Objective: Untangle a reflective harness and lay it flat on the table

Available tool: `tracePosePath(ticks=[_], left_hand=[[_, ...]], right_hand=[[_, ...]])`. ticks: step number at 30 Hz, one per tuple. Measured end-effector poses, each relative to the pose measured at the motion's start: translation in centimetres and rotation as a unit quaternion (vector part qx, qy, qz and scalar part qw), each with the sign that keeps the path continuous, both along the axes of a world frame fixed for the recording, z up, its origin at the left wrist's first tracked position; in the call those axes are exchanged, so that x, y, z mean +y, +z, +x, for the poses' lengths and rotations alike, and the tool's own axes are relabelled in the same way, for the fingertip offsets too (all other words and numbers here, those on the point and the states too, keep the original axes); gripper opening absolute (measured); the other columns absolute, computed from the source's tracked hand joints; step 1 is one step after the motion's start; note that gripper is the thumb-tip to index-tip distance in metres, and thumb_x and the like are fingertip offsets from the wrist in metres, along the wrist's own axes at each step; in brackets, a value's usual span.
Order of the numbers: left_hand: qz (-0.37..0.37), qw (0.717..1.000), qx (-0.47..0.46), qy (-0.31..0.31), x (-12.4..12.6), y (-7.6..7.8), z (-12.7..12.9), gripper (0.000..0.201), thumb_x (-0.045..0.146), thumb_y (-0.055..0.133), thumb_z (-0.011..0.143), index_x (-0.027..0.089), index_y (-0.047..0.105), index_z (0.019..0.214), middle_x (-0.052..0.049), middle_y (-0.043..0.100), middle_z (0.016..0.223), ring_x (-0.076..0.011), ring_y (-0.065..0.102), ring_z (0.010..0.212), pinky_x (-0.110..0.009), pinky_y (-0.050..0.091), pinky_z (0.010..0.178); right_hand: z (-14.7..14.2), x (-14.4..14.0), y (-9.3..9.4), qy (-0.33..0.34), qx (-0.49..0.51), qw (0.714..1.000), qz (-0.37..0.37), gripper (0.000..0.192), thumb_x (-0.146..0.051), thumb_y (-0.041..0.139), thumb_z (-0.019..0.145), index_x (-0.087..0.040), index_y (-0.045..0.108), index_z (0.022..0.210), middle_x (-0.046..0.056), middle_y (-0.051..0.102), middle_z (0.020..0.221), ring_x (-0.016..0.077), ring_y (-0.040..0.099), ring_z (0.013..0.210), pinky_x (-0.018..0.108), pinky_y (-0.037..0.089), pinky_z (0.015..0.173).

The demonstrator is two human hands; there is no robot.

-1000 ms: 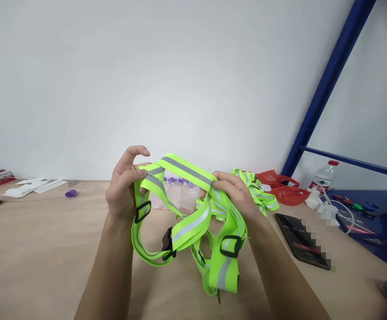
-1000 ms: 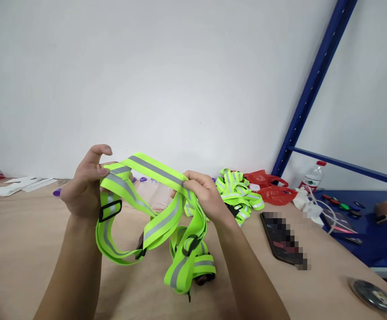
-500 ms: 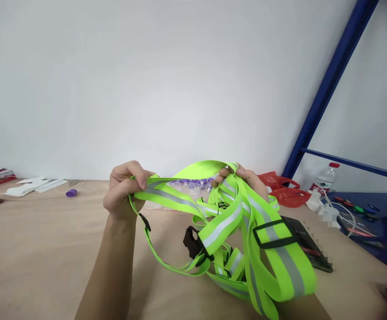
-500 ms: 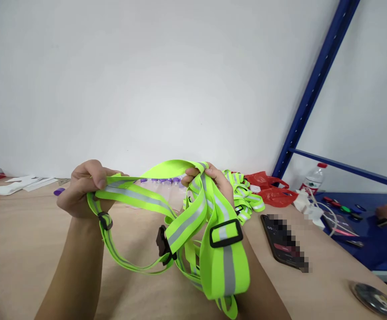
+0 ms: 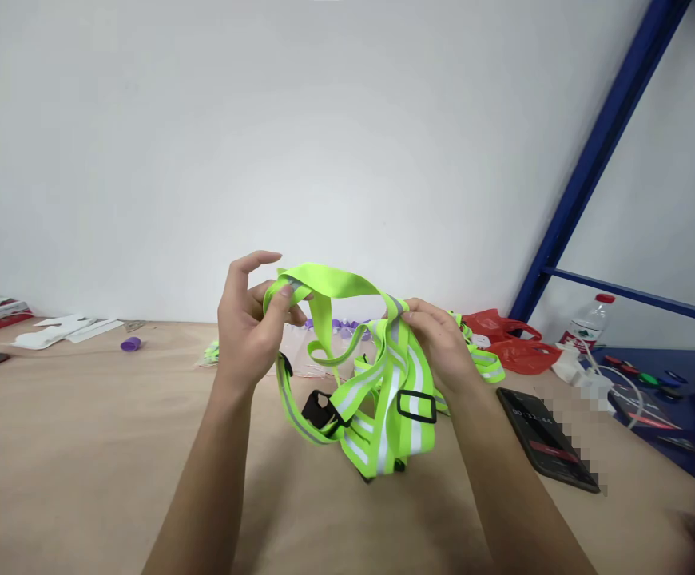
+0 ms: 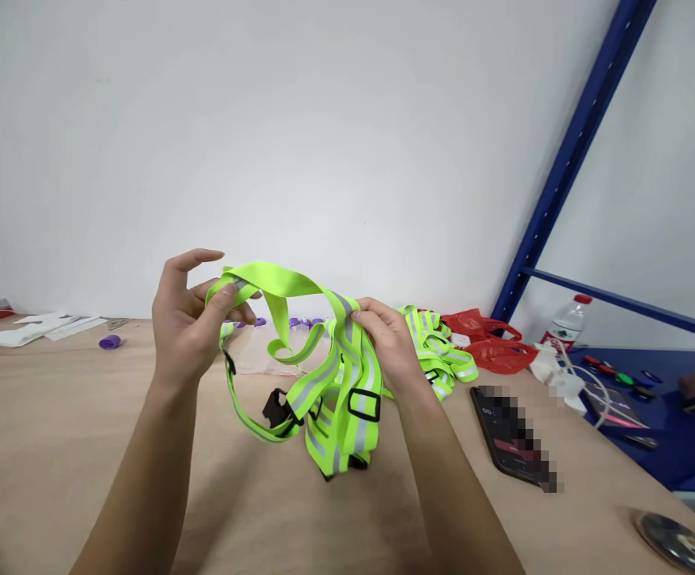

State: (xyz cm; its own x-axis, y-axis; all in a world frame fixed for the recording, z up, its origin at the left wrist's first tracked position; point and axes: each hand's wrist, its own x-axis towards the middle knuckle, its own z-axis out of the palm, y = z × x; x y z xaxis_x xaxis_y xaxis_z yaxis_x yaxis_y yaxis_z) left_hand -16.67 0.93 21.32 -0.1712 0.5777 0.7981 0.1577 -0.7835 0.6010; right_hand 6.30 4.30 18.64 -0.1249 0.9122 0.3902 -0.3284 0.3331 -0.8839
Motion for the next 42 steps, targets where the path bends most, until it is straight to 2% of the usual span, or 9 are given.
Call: tracePosePath(ticks=[9, 13, 18, 23, 27, 32, 34, 38, 42], left_hand=[[-0.245, 0.94, 0.025, -0.235, -0.6, 0.7, -1.0, 0.047, 0.037, 0.068, 0.085, 0.023, 0.05, 0.126, -0.005, 0.071, 0.081, -0.0098, 0.046, 0.052, -0.021, 0.028, 0.043], [-0.246, 0.894, 0.043, -0.371, -0.7, 0.6, -1.4, 0.049, 0.046, 0.067, 0.086, 0.023, 0.054, 0.128, -0.006, 0.068, 0.09, -0.0094, 0.045, 0.055, -0.021, 0.025, 0.044], [-0.218, 0.88, 0.036, -0.42, -0.4, 0.7, -1.5, 0.048, 0.049, 0.06, 0.087, 0.024, 0.064, 0.127, -0.009, 0.064, 0.094, -0.0137, 0.05, 0.06, -0.023, 0.027, 0.043], [-0.202, 0.91, 0.071, -0.356, -0.2, 0.5, -1.5, 0.043, 0.04, 0.071, 0.082, 0.027, 0.072, 0.123, -0.005, 0.061, 0.077, -0.014, 0.047, 0.056, -0.027, 0.036, 0.047], [-0.194, 0.949, 0.123, -0.217, 0.1, 0.1, -1.1, 0.044, 0.035, 0.076, 0.082, 0.03, 0.072, 0.125, 0.0, 0.056, 0.067, -0.0129, 0.043, 0.055, -0.026, 0.035, 0.049], [-0.133, 0.979, 0.155, 0.002, 0.8, -0.3, -0.6, 0.053, 0.031, 0.077, 0.08, 0.03, 0.065, 0.132, 0.0, 0.06, 0.077, -0.0154, 0.052, 0.066, -0.025, 0.042, 0.054], [-0.125, 0.98, 0.149, 0.043, 1.0, -0.5, -0.5, 0.053, 0.03, 0.075, 0.082, 0.029, 0.061, 0.133, 0.002, 0.059, 0.071, -0.0149, 0.051, 0.06, -0.024, 0.04, 0.051], [-0.121, 0.981, 0.132, 0.07, 1.1, -0.7, -0.4, 0.042, 0.032, 0.073, 0.083, 0.027, 0.064, 0.124, 0.002, 0.064, 0.071, -0.0144, 0.052, 0.053, -0.024, 0.039, 0.046], [-0.124, 0.983, 0.117, 0.067, 0.8, -0.4, -0.4, 0.029, 0.035, 0.072, 0.083, 0.025, 0.068, 0.111, 0.002, 0.063, 0.07, -0.015, 0.056, 0.058, -0.024, 0.043, 0.05]], right_hand=[[-0.1, -1.0, 0.3, 0.029, 0.025, 0.999, 0.01, 0.022, -0.041, 0.072, 0.082, -0.023, 0.062, 0.088, -0.001, 0.073, 0.073, 0.0176, 0.071, 0.06, 0.028, 0.058, 0.057], [-0.4, -1.3, 0.4, 0.013, 0.045, 0.999, 0.01, 0.031, -0.045, 0.076, 0.079, -0.023, 0.058, 0.094, -0.003, 0.071, 0.067, 0.0175, 0.07, 0.054, 0.026, 0.057, 0.05], [-0.4, -1.5, 0.5, 0.011, 0.039, 0.999, 0.017, 0.033, -0.047, 0.075, 0.081, -0.025, 0.057, 0.098, -0.005, 0.069, 0.066, 0.0171, 0.07, 0.053, 0.025, 0.056, 0.049], [-0.6, -1.4, 0.3, -0.044, 0.022, 0.998, 0.039, 0.03, -0.048, 0.071, 0.084, -0.025, 0.058, 0.099, -0.005, 0.064, 0.057, 0.0201, 0.07, 0.054, 0.028, 0.055, 0.052], [-0.6, -0.9, -0.1, -0.149, -0.029, 0.984, 0.091, 0.027, -0.049, 0.065, 0.089, -0.025, 0.061, 0.1, -0.001, 0.065, 0.06, 0.0248, 0.073, 0.071, 0.035, 0.058, 0.064], [-0.3, -0.7, -0.4, -0.355, -0.17, 0.881, 0.264, 0.017, -0.038, 0.061, 0.092, -0.024, 0.068, 0.092, 0.006, 0.071, 0.095, 0.024, 0.065, 0.096, 0.038, 0.051, 0.089], [-0.2, -0.7, -0.3, -0.337, -0.17, 0.891, 0.252, 0.017, -0.038, 0.061, 0.093, -0.024, 0.069, 0.093, 0.004, 0.07, 0.091, 0.0217, 0.064, 0.088, 0.035, 0.052, 0.083], [0.1, -0.7, -0.1, -0.183, -0.113, 0.966, 0.143, 0.023, -0.046, 0.065, 0.09, -0.024, 0.066, 0.093, -0.004, 0.058, 0.062, 0.0142, 0.051, 0.052, 0.027, 0.043, 0.053], [0.5, -0.8, 0.1, -0.108, -0.147, 0.977, 0.109, 0.026, -0.05, 0.064, 0.089, -0.024, 0.063, 0.095, -0.006, 0.054, 0.057, 0.0123, 0.043, 0.045, 0.025, 0.034, 0.047]])
